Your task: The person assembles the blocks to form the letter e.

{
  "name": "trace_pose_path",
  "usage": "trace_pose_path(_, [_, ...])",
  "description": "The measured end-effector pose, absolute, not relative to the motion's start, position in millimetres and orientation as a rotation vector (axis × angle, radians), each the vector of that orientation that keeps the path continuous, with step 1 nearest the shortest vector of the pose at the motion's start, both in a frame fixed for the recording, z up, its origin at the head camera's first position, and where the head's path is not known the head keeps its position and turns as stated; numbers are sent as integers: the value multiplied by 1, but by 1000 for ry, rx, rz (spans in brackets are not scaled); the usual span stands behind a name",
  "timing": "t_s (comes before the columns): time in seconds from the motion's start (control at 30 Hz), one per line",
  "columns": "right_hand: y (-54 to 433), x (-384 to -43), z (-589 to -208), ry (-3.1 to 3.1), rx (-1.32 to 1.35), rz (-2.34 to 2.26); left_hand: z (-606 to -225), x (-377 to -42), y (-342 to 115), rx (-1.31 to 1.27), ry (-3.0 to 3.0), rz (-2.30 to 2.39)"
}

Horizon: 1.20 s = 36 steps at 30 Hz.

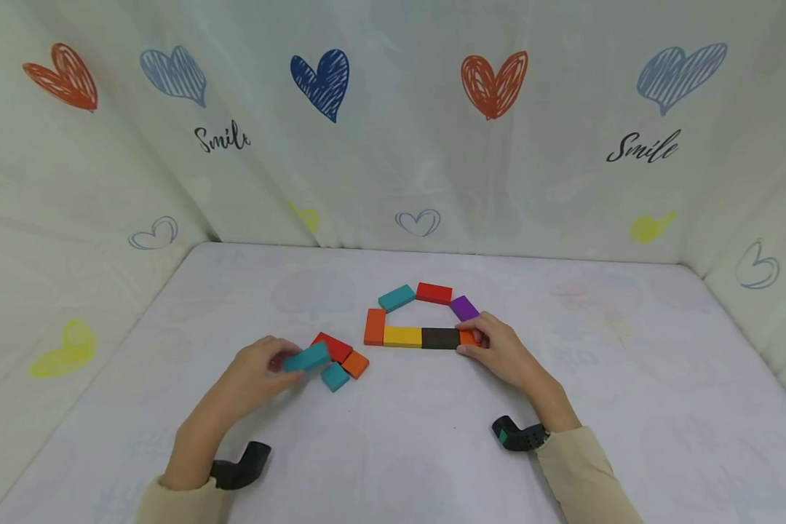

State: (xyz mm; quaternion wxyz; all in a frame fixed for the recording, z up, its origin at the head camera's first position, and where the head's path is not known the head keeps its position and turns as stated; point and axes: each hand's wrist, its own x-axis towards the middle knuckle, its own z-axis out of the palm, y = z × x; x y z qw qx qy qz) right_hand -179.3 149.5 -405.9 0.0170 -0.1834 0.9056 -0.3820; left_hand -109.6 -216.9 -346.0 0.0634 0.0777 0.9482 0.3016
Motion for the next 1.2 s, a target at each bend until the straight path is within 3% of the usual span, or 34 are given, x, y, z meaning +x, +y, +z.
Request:
trace_pose_path(0.6, [150,-180,-404,2800,-558,-1176,-358,-95,-130,87,2752,994])
trace_pose_path(1.2, [149,-180,-404,2791,-556,-1180,-375,-95,-115,-30,2787,863])
